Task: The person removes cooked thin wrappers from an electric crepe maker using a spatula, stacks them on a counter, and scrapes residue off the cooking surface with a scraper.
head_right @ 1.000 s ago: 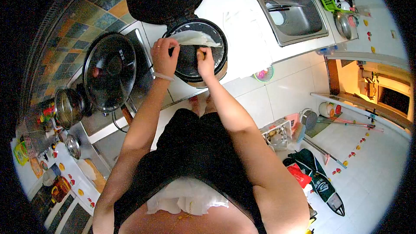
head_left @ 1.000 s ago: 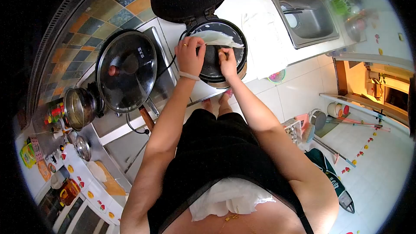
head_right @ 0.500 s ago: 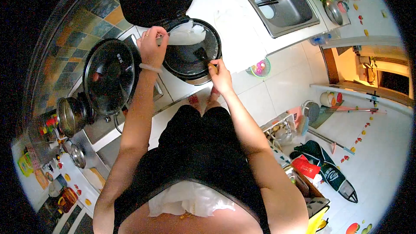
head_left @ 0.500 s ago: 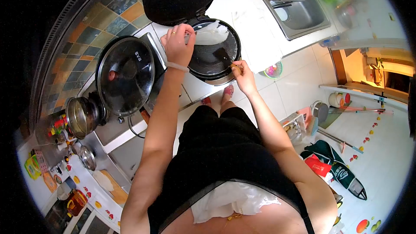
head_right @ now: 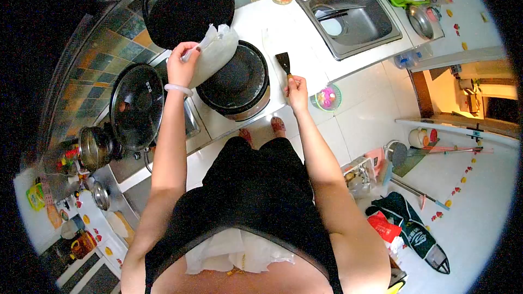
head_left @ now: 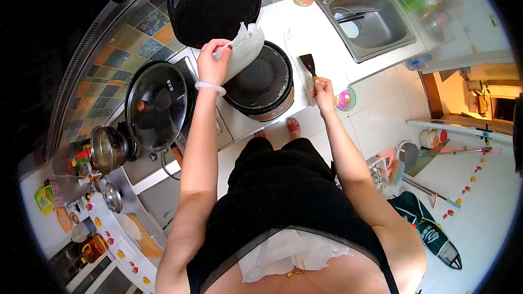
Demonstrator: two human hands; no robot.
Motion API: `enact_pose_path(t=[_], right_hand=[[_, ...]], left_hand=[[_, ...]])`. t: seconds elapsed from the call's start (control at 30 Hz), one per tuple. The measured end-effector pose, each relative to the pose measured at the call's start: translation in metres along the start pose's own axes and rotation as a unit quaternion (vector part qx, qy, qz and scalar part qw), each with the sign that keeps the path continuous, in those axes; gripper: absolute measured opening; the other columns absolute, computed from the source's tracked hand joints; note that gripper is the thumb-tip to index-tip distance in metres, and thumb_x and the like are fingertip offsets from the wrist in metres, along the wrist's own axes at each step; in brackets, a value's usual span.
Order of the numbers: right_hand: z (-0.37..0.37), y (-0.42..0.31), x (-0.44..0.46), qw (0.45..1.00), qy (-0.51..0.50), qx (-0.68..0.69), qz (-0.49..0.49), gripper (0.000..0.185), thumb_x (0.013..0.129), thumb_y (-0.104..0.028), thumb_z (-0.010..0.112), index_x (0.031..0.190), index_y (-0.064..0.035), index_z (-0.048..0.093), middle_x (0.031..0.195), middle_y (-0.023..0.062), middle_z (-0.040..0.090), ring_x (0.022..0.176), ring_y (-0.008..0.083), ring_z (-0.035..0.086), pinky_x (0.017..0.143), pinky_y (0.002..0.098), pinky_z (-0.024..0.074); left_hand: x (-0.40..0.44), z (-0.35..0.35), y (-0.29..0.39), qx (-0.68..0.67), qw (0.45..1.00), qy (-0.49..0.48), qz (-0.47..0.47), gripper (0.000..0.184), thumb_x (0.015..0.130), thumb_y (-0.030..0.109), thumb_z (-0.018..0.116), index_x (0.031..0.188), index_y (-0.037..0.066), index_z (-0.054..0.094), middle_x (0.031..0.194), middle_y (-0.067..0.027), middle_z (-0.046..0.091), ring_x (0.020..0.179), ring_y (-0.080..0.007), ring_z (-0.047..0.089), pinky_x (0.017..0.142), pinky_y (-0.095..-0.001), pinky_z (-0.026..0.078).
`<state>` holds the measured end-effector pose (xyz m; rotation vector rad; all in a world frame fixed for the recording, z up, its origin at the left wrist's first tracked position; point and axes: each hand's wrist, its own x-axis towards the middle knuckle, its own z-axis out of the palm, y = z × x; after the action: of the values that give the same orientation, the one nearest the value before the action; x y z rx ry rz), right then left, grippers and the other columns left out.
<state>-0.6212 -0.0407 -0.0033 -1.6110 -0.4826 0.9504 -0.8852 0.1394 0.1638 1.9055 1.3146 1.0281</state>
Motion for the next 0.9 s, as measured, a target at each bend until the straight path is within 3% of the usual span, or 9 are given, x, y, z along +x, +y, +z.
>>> enact_pose_path(t=[0.17,0.2,0.3,0.33,0.43,0.47,0.57,0.73,0.9], right_hand=[[-0.017,0.029,0.051,0.999,-0.030,-0.018,0.020,0.020,0.096,-0.017,0.047,0.105,-0.0014,0.041,0.072,0.0051,0.056,0.057,0.0101,0.050,0.052,0.0239,0.0433],[-0.019,0.025,0.054,0.998,-0.041,-0.014,0.039,0.026,0.091,-0.018,0.053,0.107,-0.0002,0.044,0.083,0.0115,0.057,0.070,0.0169,0.055,0.064,0.0302,0.0475],[-0.024,0.010,0.050,0.835,0.090,-0.523,-0.144,0.034,0.082,-0.017,0.060,0.108,0.0014,0.048,0.098,0.0187,0.055,0.090,0.0258,0.055,0.081,0.0387,0.0448],[-0.022,-0.002,0.048,0.859,0.085,-0.465,-0.197,0.043,0.074,-0.017,0.064,0.111,0.0013,0.052,0.106,0.0218,0.052,0.104,0.0325,0.049,0.093,0.0426,0.0376],[0.004,-0.034,0.040,0.918,-0.070,-0.287,-0.265,0.043,0.077,-0.020,0.064,0.113,0.0003,0.051,0.110,0.0179,0.053,0.106,0.0304,0.050,0.093,0.0406,0.0387],[0.018,-0.034,0.041,0.964,-0.189,-0.128,-0.138,0.045,0.079,-0.024,0.063,0.115,-0.0005,0.050,0.114,0.0168,0.052,0.110,0.0294,0.048,0.095,0.0402,0.0379],[0.052,-0.049,0.030,0.898,-0.349,0.181,0.199,0.055,0.083,-0.035,0.062,0.123,-0.0009,0.046,0.127,0.0161,0.048,0.119,0.0276,0.043,0.101,0.0394,0.0344],[0.074,-0.069,0.017,0.770,-0.395,0.347,0.361,0.062,0.083,-0.040,0.056,0.128,-0.0006,0.041,0.128,0.0185,0.047,0.120,0.0306,0.044,0.104,0.0452,0.0303],[0.062,-0.065,0.028,0.839,-0.323,0.328,0.290,0.029,0.085,-0.025,0.056,0.108,-0.0071,0.053,0.108,0.0093,0.059,0.105,0.0234,0.053,0.092,0.0398,0.0404]], left_hand=[[0.000,0.014,0.017,-0.083,0.995,0.003,-0.052,0.012,0.080,0.006,0.065,0.092,0.004,0.065,0.085,-0.0035,0.065,0.081,-0.0118,0.058,0.078,-0.0243,0.045],[0.000,0.016,0.019,-0.093,0.993,0.006,-0.071,0.012,0.080,0.006,0.064,0.092,0.004,0.065,0.084,-0.0028,0.065,0.081,-0.0109,0.058,0.078,-0.0237,0.045],[0.001,0.022,0.025,-0.140,0.985,0.016,-0.097,0.012,0.082,0.008,0.064,0.094,0.006,0.065,0.085,0.0008,0.063,0.079,-0.0072,0.055,0.075,-0.0213,0.043],[0.000,0.024,0.031,-0.155,0.982,0.022,-0.103,0.012,0.083,0.009,0.065,0.095,0.006,0.064,0.085,0.0017,0.062,0.079,-0.0067,0.054,0.075,-0.0208,0.042],[-0.007,0.029,0.050,-0.205,0.969,0.025,-0.138,0.014,0.085,0.012,0.064,0.098,0.007,0.063,0.088,0.0025,0.061,0.081,-0.0061,0.053,0.075,-0.0204,0.041],[-0.009,0.030,0.054,-0.233,0.960,0.026,-0.150,0.015,0.086,0.012,0.064,0.099,0.007,0.063,0.088,0.0024,0.061,0.081,-0.0062,0.053,0.075,-0.0205,0.041],[-0.016,0.028,0.079,-0.295,0.938,0.044,-0.175,0.017,0.086,0.012,0.063,0.101,0.005,0.062,0.091,0.0010,0.062,0.082,-0.0073,0.055,0.077,-0.0209,0.042],[-0.035,0.011,0.076,-0.437,0.868,0.071,-0.223,0.018,0.088,0.009,0.059,0.106,0.004,0.060,0.101,-0.0046,0.064,0.095,-0.0139,0.058,0.086,-0.0274,0.045],[-0.073,-0.006,0.030,-0.491,0.816,0.130,-0.274,0.023,0.091,0.011,0.053,0.114,0.003,0.055,0.111,-0.0087,0.062,0.100,-0.0191,0.059,0.091,-0.0329,0.047]])
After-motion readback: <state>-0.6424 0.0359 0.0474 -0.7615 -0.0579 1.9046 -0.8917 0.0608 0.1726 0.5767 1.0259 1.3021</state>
